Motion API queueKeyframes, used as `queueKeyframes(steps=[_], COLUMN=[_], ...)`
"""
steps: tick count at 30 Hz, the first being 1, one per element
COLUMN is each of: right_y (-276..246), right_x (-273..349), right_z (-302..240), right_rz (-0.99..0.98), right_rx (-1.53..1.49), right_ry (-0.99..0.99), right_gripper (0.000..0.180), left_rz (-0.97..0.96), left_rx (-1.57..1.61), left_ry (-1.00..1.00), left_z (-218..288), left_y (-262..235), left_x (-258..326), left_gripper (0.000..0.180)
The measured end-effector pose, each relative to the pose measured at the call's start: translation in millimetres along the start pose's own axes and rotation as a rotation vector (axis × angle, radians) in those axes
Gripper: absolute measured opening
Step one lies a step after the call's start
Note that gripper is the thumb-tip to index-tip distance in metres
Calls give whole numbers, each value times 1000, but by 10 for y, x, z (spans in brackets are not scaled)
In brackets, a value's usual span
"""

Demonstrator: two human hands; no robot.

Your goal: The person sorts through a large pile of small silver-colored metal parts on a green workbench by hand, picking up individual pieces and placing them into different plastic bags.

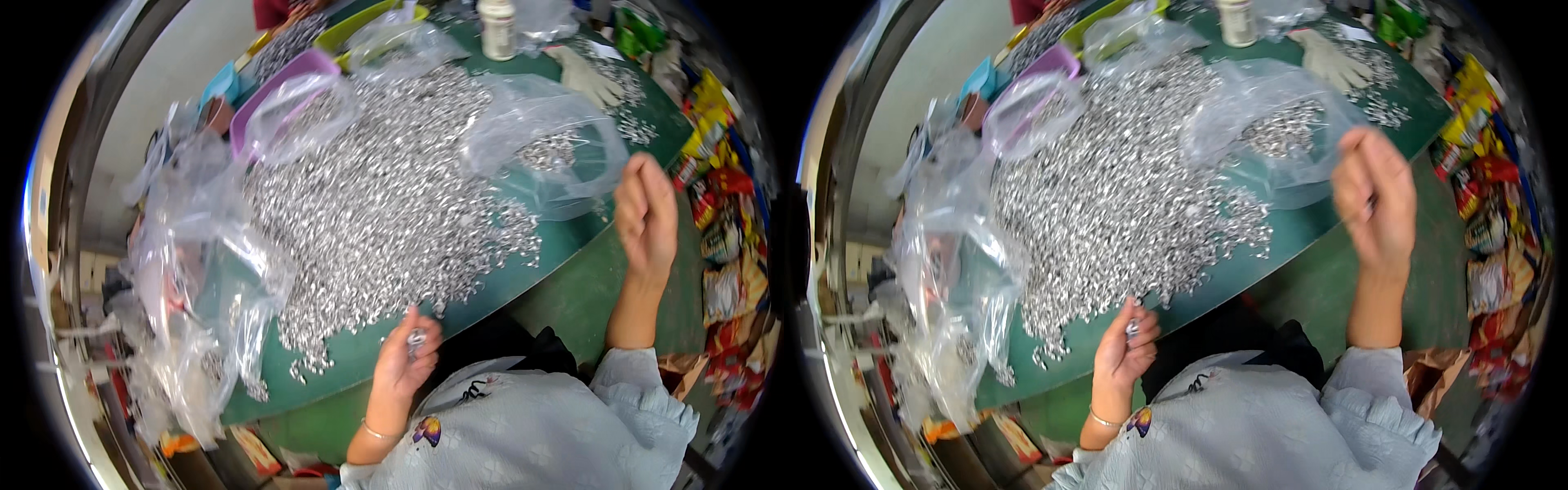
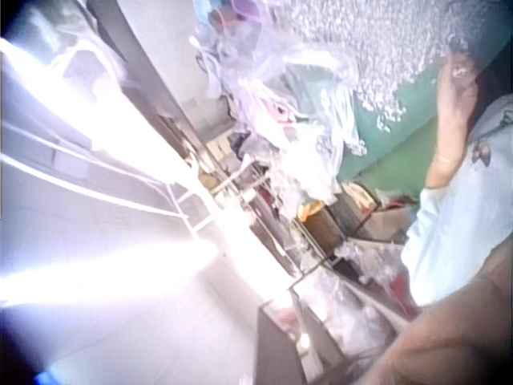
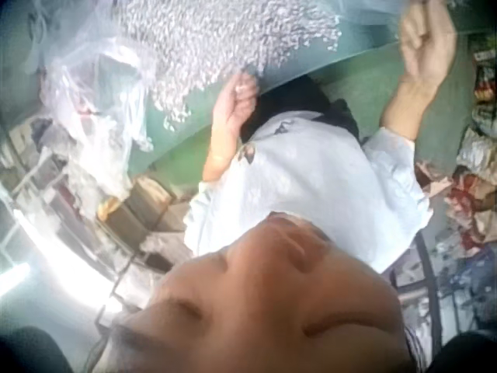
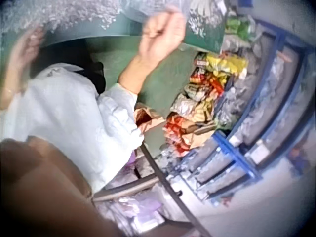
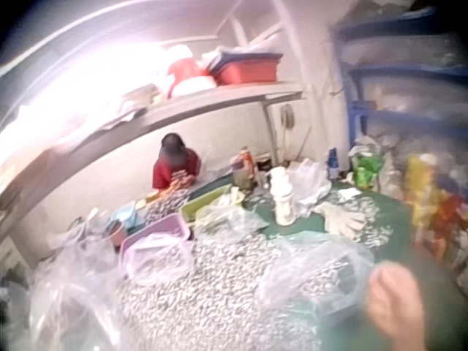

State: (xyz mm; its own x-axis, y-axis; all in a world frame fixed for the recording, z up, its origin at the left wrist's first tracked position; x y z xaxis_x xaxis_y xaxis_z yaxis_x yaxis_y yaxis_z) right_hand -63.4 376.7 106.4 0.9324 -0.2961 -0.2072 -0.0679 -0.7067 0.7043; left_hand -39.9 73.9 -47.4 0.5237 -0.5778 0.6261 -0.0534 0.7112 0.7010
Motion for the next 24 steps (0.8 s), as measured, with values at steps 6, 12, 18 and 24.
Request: queueKeyframes(steps=[6, 12, 18, 24], right_y=[577, 681, 716, 813], right_x=[559, 842, 924, 345], right_z=[1906, 2400, 2545, 2131], right_rz=[10, 245, 88, -346], right_rx=[-305, -778, -377, 1117], right_ry=[984, 1266, 1209, 289], right_gripper=[23, 28, 37, 15], left_rz=[-82, -55, -41, 36], left_rx=[-319, -415, -331, -599], left_ry=[56, 108, 16, 197], left_z=[-54, 48, -50, 194], left_y=[160, -56, -143, -293], left_x=[159, 186, 147, 204], left_gripper=[26, 25, 26, 28])
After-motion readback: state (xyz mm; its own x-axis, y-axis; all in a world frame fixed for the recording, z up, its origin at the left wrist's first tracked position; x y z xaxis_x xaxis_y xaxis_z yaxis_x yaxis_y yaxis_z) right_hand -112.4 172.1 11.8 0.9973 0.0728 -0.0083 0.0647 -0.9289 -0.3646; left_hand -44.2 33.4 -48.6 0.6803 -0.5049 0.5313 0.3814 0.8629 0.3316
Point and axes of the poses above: each hand's wrist, its own x-axis away from the middle knuckle, its own y-axis out of the palm, z = x × y, the point moved 10 cm from there along -x, towards the middle knuckle, and after that the axes turned 10 degrees about -x, right-handed, at the moved point
